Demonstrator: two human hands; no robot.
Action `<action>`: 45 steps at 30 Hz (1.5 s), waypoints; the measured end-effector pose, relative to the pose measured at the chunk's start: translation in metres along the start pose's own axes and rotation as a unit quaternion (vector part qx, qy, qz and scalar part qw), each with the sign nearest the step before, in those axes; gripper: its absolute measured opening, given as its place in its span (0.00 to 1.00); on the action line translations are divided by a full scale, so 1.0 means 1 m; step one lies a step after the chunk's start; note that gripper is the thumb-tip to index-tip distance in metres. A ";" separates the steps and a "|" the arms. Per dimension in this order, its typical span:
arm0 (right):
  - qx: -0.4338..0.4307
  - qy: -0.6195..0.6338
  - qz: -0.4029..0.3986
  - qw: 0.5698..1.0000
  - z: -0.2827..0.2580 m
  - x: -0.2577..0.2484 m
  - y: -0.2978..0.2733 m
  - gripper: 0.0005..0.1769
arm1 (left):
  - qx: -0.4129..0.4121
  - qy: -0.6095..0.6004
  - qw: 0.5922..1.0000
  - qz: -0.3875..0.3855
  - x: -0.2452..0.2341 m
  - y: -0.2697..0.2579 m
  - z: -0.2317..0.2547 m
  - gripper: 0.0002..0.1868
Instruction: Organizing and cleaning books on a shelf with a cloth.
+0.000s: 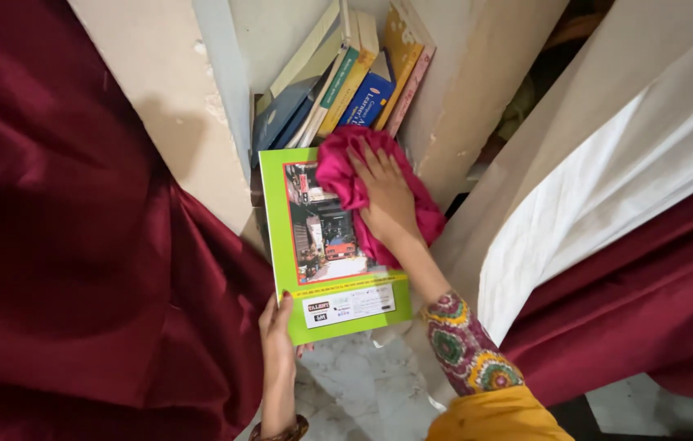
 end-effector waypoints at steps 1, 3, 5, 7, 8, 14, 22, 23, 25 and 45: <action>0.000 0.000 0.000 1.000 -0.002 0.004 0.005 0.47 | 0.000 0.000 1.000 0.000 0.000 0.000 0.002 0.21; 0.046 -0.029 -0.038 0.998 0.002 0.017 0.015 0.49 | -0.020 0.003 1.000 0.001 0.001 -0.001 0.005 0.21; 0.029 -0.010 -0.037 0.999 -0.013 0.024 0.019 0.48 | -0.022 -0.003 1.000 0.003 0.001 0.000 0.002 0.21; 0.014 0.009 -0.035 0.999 -0.028 0.030 0.022 0.48 | -0.024 -0.009 1.000 0.002 0.001 0.001 0.000 0.21; -0.002 0.030 -0.043 0.999 -0.037 0.036 0.023 0.49 | -0.030 -0.008 0.999 0.006 0.001 0.001 -0.001 0.21; -0.074 0.050 -0.119 0.989 -0.098 0.058 0.015 0.49 | -0.032 -0.008 0.999 0.016 0.003 -0.001 0.001 0.19; -0.141 0.114 -0.060 0.982 -0.055 0.050 0.012 0.41 | -0.017 -0.010 1.000 0.023 0.008 -0.012 0.020 0.20; -0.099 0.116 -0.058 0.987 -0.044 0.044 0.015 0.38 | -0.024 -0.013 0.999 0.017 0.008 -0.012 0.018 0.21; -0.056 0.118 -0.057 0.990 -0.013 0.038 0.015 0.36 | -0.031 -0.017 0.999 0.013 0.007 -0.011 0.014 0.21; -0.120 0.157 -0.132 0.971 -0.092 0.056 -0.055 0.49 | -0.023 -0.045 0.998 0.040 0.008 0.000 -0.018 0.21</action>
Point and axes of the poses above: each hand's wrist, its own y-axis towards the middle knuckle, its own x-axis out of the palm, z = x × y, the point moved 7 cm from there along y, towards the middle knuckle, and after that the axes turned 12 degrees about y, right-handed, at the moved point
